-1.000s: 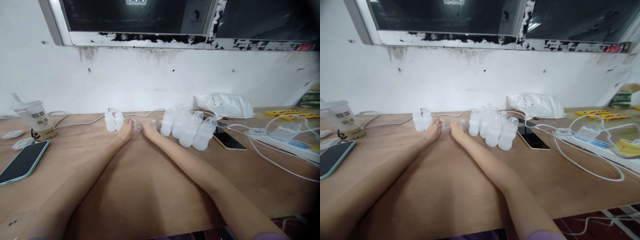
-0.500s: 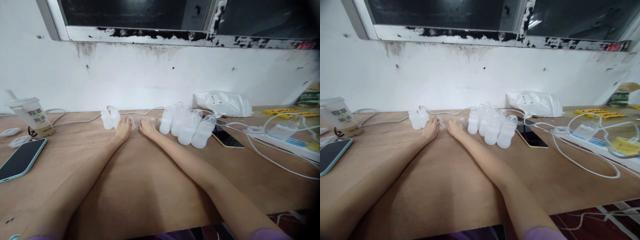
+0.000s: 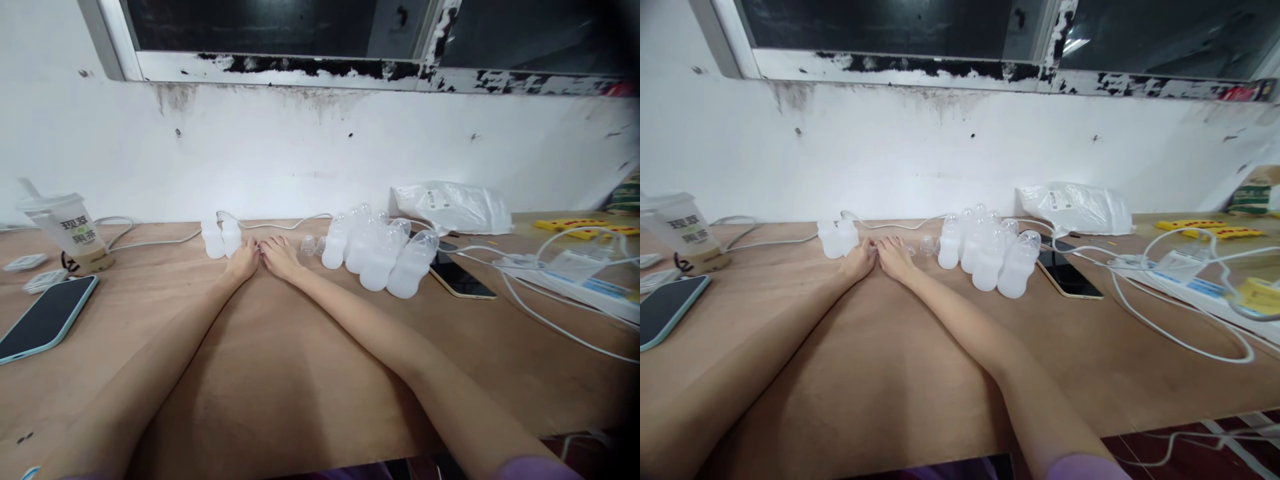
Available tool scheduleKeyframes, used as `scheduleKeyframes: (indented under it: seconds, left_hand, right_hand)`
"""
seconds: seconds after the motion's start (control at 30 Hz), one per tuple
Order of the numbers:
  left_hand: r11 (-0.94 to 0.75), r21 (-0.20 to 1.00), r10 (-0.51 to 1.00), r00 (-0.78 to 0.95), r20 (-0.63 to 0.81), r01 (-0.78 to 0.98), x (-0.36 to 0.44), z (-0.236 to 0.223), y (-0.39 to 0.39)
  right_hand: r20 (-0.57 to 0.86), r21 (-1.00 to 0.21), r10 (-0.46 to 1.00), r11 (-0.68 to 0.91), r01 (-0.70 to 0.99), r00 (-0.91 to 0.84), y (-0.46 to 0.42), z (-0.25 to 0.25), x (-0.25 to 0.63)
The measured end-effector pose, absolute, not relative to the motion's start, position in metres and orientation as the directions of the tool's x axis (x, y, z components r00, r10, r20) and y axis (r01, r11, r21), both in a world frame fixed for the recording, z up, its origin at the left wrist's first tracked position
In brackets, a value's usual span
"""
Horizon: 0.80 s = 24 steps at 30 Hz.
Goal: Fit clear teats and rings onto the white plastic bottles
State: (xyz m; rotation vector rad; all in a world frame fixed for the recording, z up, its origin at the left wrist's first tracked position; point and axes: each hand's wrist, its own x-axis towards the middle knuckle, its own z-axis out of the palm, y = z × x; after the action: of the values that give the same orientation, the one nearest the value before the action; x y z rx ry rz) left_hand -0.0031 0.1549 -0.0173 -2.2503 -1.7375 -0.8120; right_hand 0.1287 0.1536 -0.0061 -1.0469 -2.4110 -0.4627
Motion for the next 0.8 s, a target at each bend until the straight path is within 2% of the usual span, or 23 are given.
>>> scheduleKeyframes:
  seconds: [0.17,0.23,0.3,0.33,0.4,0.47,0.53,0.63,0.8]
  left_hand:
    - [-0.311,0.138,0.819,0.191,0.541,0.941,-0.011,-0.006,0.139]
    - [-0.367,0.101,0.733,0.22,0.644,0.925,-0.022,-0.001,0.133]
    - [-0.419,0.1,0.582,0.183,0.793,0.902,-0.039,0.002,0.132]
    - [-0.423,0.144,0.519,0.108,0.848,0.895,-0.047,0.002,0.134]
    - [-0.401,0.331,0.49,-0.105,0.865,0.854,-0.064,0.0,0.142]
    - [-0.375,0.569,0.584,-0.29,0.758,0.732,-0.078,-0.005,0.152]
    - [-0.365,0.715,0.708,-0.321,0.629,0.597,-0.086,-0.011,0.161]
    - [-0.361,0.777,0.797,-0.263,0.544,0.515,-0.093,-0.019,0.167]
    - [-0.347,0.807,0.819,-0.265,0.509,0.478,-0.1,-0.026,0.171]
  right_hand:
    - [0.517,0.159,0.573,0.665,0.73,-0.636,0.161,-0.006,0.121]
    - [0.519,0.163,0.57,0.666,0.728,-0.637,0.163,-0.007,0.117]
    - [0.528,0.16,0.572,0.659,0.735,-0.627,0.164,-0.009,0.112]
    - [0.532,0.161,0.574,0.653,0.74,-0.623,0.164,-0.009,0.111]
    - [0.522,0.168,0.582,0.646,0.744,-0.624,0.165,-0.01,0.107]
    - [0.505,0.168,0.596,0.642,0.748,-0.624,0.165,-0.01,0.104]
    - [0.512,0.139,0.614,0.631,0.763,-0.601,0.165,-0.011,0.099]
    - [0.533,0.038,0.658,0.609,0.792,-0.532,0.168,-0.011,0.09]
    - [0.465,-0.097,0.698,0.651,0.753,-0.544,0.169,-0.011,0.072]
